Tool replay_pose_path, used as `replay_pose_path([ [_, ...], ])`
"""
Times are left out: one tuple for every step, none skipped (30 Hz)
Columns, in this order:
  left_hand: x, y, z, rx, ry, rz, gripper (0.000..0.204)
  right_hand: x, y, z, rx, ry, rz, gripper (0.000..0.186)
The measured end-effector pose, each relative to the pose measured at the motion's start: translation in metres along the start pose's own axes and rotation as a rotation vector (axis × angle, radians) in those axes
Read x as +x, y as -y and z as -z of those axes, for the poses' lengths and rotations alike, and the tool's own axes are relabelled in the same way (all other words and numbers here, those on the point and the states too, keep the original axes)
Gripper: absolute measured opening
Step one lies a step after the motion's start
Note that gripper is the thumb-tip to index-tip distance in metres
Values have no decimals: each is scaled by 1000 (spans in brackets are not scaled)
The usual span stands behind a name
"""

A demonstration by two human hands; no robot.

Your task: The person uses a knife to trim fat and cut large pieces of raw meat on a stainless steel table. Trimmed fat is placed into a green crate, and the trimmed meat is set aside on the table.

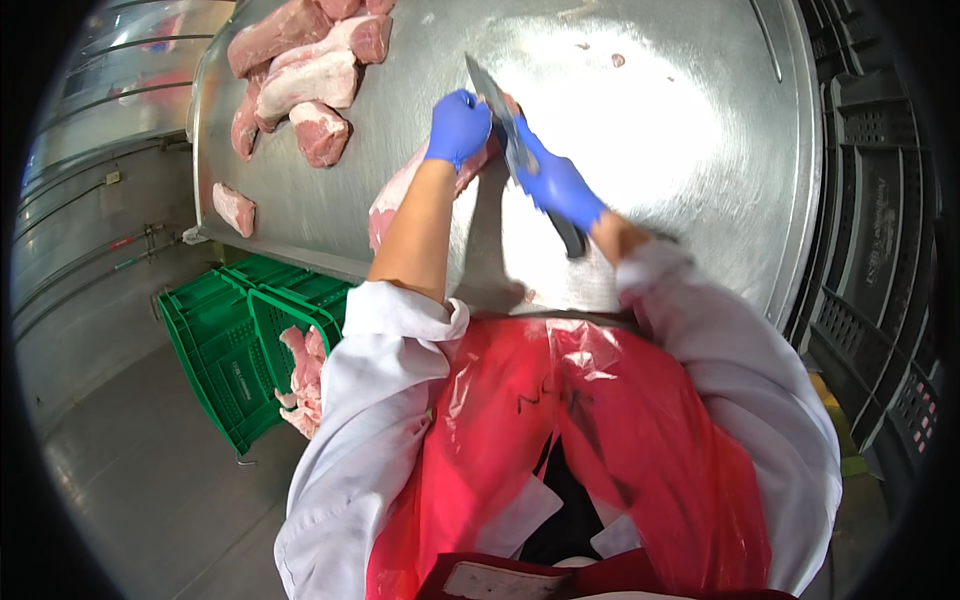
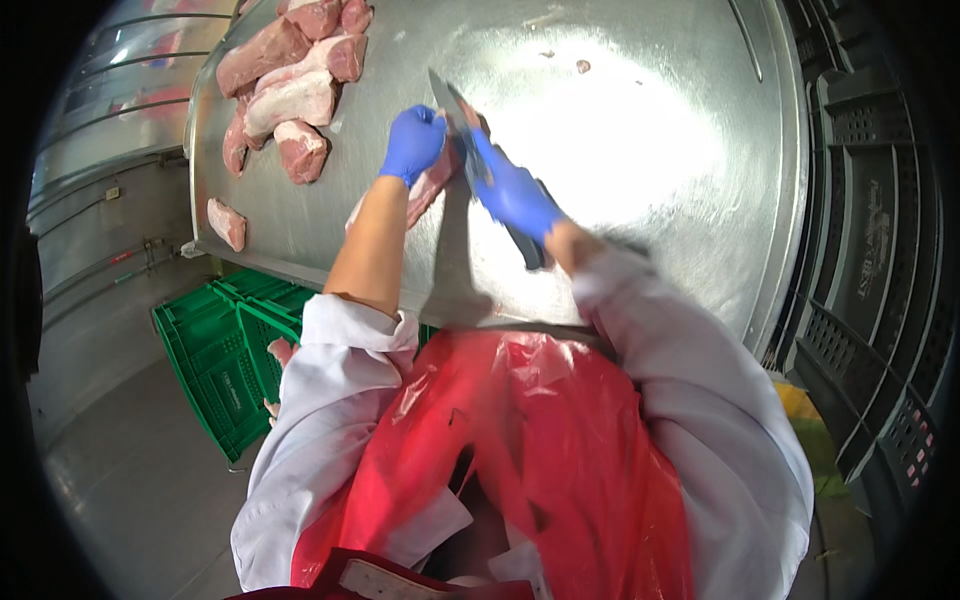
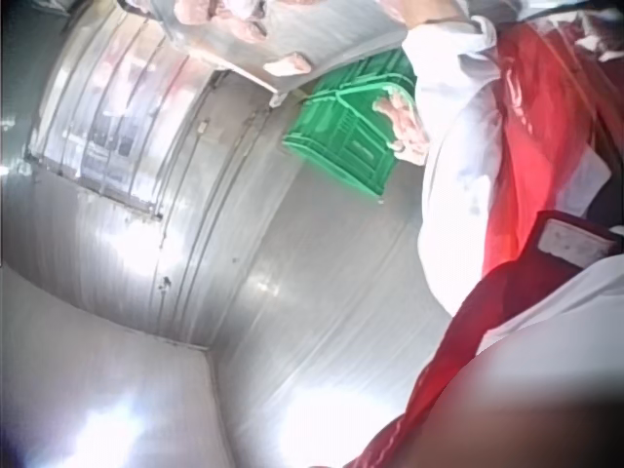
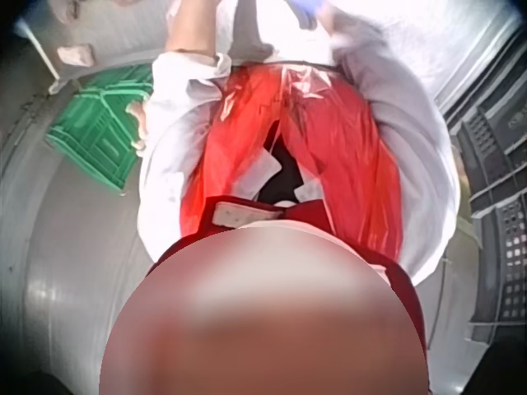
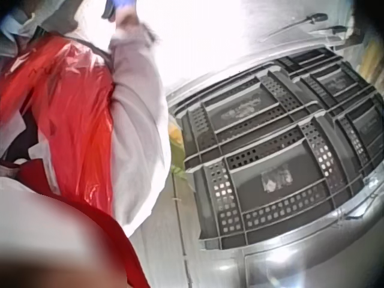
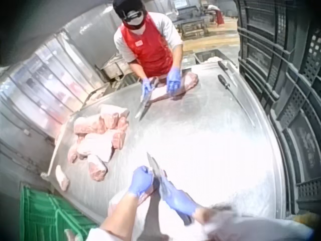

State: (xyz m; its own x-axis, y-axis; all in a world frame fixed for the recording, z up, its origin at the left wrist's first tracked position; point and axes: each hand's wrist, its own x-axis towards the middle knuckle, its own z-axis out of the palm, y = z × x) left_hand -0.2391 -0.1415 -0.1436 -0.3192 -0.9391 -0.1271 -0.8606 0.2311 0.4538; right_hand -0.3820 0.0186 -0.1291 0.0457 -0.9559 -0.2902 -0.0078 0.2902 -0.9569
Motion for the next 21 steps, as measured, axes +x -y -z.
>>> replay_pose_path([
  [-3,-3,2,47,9,-32,31,22,-7,-4,34,-18,-5,79],
  [5,-10,4,91,6,-75,32,55,-11,-1,61,-42,2,79],
  [12,-12,9,132,-4,-109,32,78,-3,-4,22,-64,-12,78],
  [16,-13,13,118,9,-108,32,74,-8,-2,-39,-21,4,77],
  [20,-15,16,105,22,-106,31,61,-17,2,-99,20,21,77],
  [26,-8,22,90,31,-100,30,48,-23,3,-162,68,39,77],
  [34,11,23,-51,92,21,26,21,-29,5,-75,161,139,78],
  [43,5,27,-34,106,-38,25,18,-38,8,-66,162,90,78],
  [44,-2,34,-17,133,-76,24,16,-47,10,-57,172,39,78],
  [42,-5,38,5,165,-121,23,26,-34,14,-48,174,-24,79],
  [43,-4,36,-88,237,-145,23,54,-44,6,-51,119,44,78],
  [43,-10,38,-80,243,-134,24,77,-23,5,-127,91,17,75],
  [43,-21,46,-74,248,-127,24,88,-18,4,-160,105,-8,74],
  [43,-26,50,-67,252,-121,24,94,-15,5,-193,119,-32,73],
  [46,-14,57,-111,215,-44,25,77,-12,5,-216,206,-6,73],
  [48,-6,64,-162,226,-7,25,46,-13,13,-246,289,18,72],
  [52,-4,70,-209,236,12,25,25,-28,21,-196,326,67,71],
  [53,-1,73,-254,245,42,25,32,-38,20,-298,221,285,70],
  [49,1,73,-360,284,-26,24,36,-31,17,-420,87,485,69],
  [46,4,72,-368,317,-21,23,44,-23,14,-252,308,84,69],
  [44,-8,78,-369,342,-29,23,73,-16,3,-367,269,12,67],
])
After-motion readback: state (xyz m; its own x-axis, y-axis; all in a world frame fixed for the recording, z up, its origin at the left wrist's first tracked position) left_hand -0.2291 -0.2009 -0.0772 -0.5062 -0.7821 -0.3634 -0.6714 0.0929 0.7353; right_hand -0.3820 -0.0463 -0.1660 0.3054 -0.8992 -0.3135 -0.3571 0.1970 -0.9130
